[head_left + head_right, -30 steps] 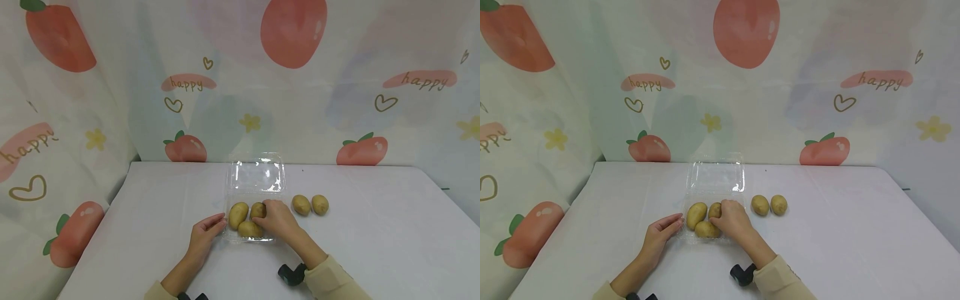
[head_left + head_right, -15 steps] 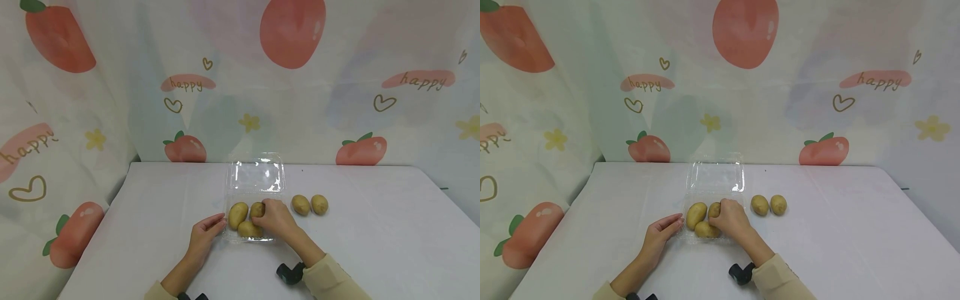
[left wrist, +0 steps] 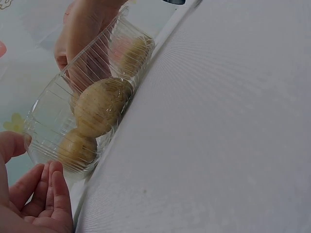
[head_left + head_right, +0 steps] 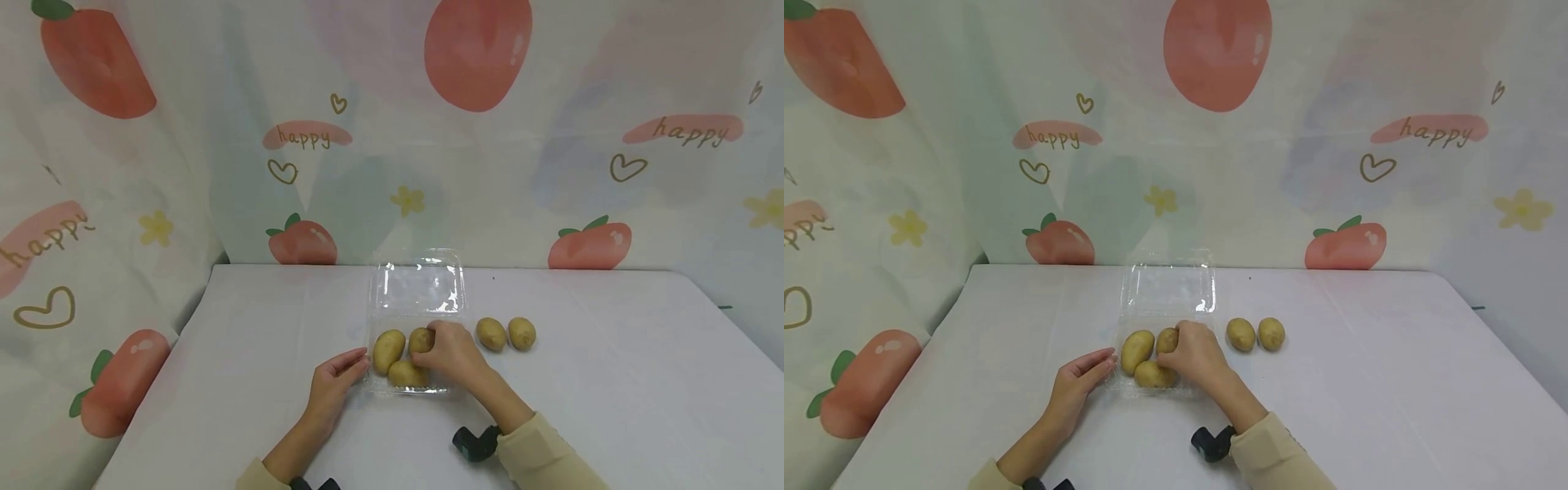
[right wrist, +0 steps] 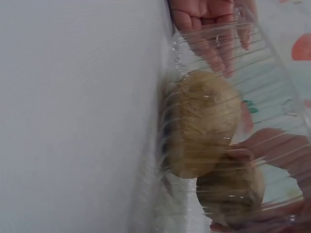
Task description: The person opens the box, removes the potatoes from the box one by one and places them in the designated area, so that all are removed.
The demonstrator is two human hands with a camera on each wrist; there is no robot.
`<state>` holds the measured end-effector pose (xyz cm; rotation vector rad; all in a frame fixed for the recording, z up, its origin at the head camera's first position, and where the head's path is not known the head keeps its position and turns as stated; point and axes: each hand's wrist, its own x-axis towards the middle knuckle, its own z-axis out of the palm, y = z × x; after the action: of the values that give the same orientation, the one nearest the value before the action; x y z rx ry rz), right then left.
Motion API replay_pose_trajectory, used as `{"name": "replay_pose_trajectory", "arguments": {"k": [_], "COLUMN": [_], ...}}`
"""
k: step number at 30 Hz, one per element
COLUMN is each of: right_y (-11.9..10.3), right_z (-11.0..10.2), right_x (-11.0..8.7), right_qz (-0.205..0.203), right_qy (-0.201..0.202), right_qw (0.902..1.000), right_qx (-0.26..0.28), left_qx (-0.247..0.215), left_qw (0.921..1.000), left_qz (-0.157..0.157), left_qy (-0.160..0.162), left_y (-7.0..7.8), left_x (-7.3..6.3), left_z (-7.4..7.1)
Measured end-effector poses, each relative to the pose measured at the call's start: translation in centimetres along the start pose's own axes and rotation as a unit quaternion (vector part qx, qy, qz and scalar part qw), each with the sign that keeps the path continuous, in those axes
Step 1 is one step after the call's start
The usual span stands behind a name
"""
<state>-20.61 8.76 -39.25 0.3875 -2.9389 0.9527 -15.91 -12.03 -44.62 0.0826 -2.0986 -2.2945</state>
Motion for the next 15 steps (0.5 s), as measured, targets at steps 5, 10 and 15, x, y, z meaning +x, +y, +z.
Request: {"name": "replay_pose_trajectory", "arguments": {"k": [5, 10, 15], "right_y": [-0.1, 0.0, 0.1], "right_z": [-0.6, -1.1, -1.5], "right_x": [-0.1, -0.3, -0.5], "right_qz": [-0.014, -0.026, -0.029], "right_qy": [0.012, 0.010, 0.009], "right_qw": [0.9998, 0.9996, 0.9995], "right_qx": [0.005, 0.008, 0.004], "left_qx": [-0.001, 0.000, 0.003], "left_qw": [1.0000, 1.0000, 1.0000], "left_qz": [-0.001, -0.002, -0.002], "left_qy": [0.001, 0.000, 0.002], "left_y": [0.0, -0.1, -0.1], "left_x": [0.0, 0.0, 0.0], "left_z": [0.0, 0.0, 0.0]}}
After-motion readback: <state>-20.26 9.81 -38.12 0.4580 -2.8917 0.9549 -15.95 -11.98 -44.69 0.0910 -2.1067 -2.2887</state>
